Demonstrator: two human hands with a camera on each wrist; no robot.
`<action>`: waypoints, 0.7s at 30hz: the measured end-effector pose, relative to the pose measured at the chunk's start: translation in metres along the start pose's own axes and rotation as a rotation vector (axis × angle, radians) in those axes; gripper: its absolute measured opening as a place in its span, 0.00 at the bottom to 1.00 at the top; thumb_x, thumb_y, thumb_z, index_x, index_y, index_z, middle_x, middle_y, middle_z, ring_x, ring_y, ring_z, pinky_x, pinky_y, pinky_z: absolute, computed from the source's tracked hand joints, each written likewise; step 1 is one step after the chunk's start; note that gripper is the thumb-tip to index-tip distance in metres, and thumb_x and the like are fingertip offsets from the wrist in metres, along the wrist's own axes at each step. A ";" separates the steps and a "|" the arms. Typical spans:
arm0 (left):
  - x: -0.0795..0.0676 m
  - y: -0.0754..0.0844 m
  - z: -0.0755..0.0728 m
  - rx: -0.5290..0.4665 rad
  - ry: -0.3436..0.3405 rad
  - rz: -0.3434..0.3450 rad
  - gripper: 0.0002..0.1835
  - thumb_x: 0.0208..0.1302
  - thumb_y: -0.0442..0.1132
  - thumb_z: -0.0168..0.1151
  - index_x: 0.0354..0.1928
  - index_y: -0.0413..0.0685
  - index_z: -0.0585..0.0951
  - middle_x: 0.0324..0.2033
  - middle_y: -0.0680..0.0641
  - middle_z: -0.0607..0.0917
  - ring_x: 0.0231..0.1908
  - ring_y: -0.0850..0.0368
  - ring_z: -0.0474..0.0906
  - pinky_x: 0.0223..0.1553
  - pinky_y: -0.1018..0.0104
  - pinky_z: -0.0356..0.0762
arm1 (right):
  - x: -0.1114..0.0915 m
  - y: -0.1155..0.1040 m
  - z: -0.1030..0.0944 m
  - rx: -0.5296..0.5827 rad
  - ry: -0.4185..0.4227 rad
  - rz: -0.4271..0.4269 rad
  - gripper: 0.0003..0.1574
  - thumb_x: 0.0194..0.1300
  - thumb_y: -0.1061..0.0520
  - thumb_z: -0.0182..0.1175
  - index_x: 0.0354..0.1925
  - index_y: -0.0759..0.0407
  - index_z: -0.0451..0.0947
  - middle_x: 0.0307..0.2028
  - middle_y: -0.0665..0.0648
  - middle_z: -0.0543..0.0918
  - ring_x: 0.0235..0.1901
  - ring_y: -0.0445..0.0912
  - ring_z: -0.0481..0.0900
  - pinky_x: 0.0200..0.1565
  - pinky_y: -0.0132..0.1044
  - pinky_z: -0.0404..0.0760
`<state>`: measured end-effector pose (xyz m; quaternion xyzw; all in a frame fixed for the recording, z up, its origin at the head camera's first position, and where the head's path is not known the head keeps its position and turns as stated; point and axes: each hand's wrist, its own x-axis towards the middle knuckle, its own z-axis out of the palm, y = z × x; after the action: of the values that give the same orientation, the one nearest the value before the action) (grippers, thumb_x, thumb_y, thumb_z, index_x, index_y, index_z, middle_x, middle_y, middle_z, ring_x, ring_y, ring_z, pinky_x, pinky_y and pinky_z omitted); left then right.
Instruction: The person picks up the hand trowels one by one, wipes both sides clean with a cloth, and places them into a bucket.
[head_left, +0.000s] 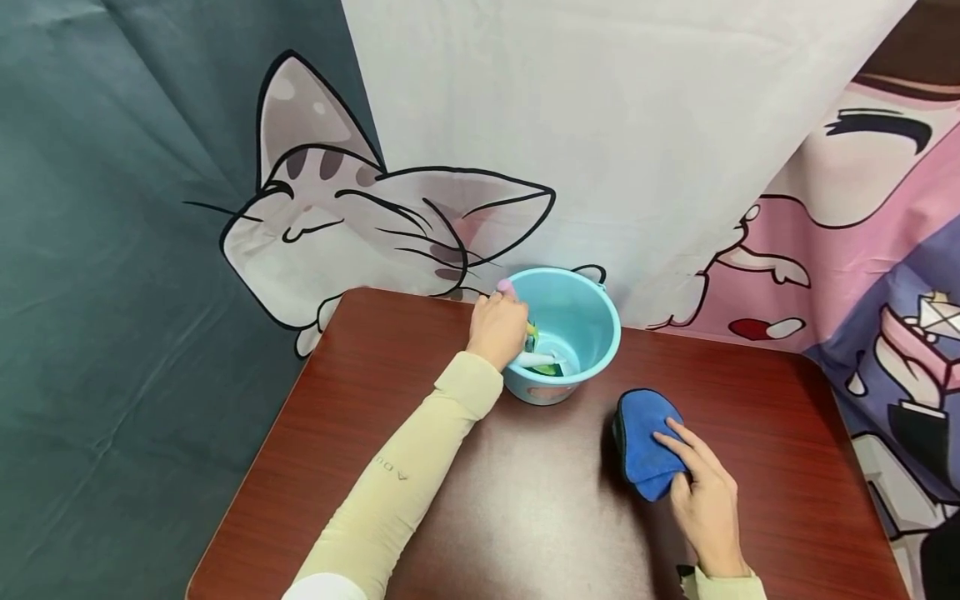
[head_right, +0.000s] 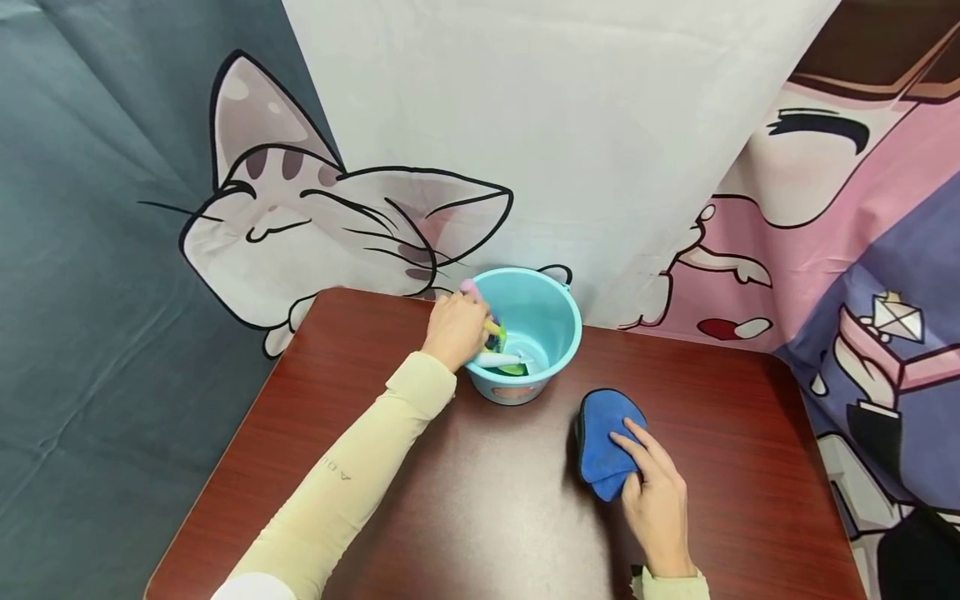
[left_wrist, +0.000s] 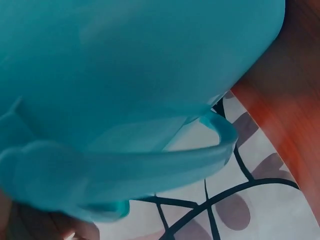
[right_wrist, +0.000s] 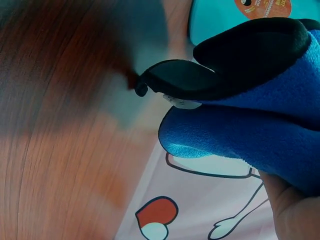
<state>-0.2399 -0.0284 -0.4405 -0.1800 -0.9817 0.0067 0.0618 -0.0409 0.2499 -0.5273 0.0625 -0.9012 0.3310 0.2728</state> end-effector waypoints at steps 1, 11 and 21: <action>-0.002 -0.001 -0.001 -0.010 0.011 -0.005 0.08 0.67 0.42 0.60 0.43 0.53 0.86 0.41 0.48 0.85 0.43 0.50 0.77 0.44 0.55 0.70 | 0.000 0.001 0.000 0.001 0.006 -0.001 0.38 0.48 0.82 0.48 0.49 0.57 0.88 0.58 0.57 0.82 0.31 0.38 0.66 0.20 0.21 0.54; -0.036 -0.026 -0.013 -0.315 0.253 -0.077 0.20 0.67 0.49 0.64 0.56 0.49 0.83 0.53 0.46 0.80 0.55 0.48 0.72 0.53 0.52 0.67 | 0.000 0.013 0.002 0.010 0.047 0.051 0.37 0.50 0.81 0.47 0.49 0.56 0.88 0.59 0.56 0.82 0.39 0.34 0.69 0.19 0.24 0.56; -0.095 -0.066 0.005 -0.578 0.441 -0.268 0.22 0.66 0.47 0.65 0.60 0.47 0.80 0.58 0.44 0.76 0.58 0.44 0.70 0.57 0.46 0.63 | 0.000 0.035 -0.004 -0.059 0.053 0.071 0.36 0.49 0.80 0.47 0.49 0.58 0.87 0.61 0.57 0.80 0.60 0.49 0.76 0.45 0.18 0.60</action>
<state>-0.1761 -0.1238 -0.4549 -0.0574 -0.9212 -0.3170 0.2184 -0.0497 0.2792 -0.5445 0.0137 -0.9046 0.3154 0.2863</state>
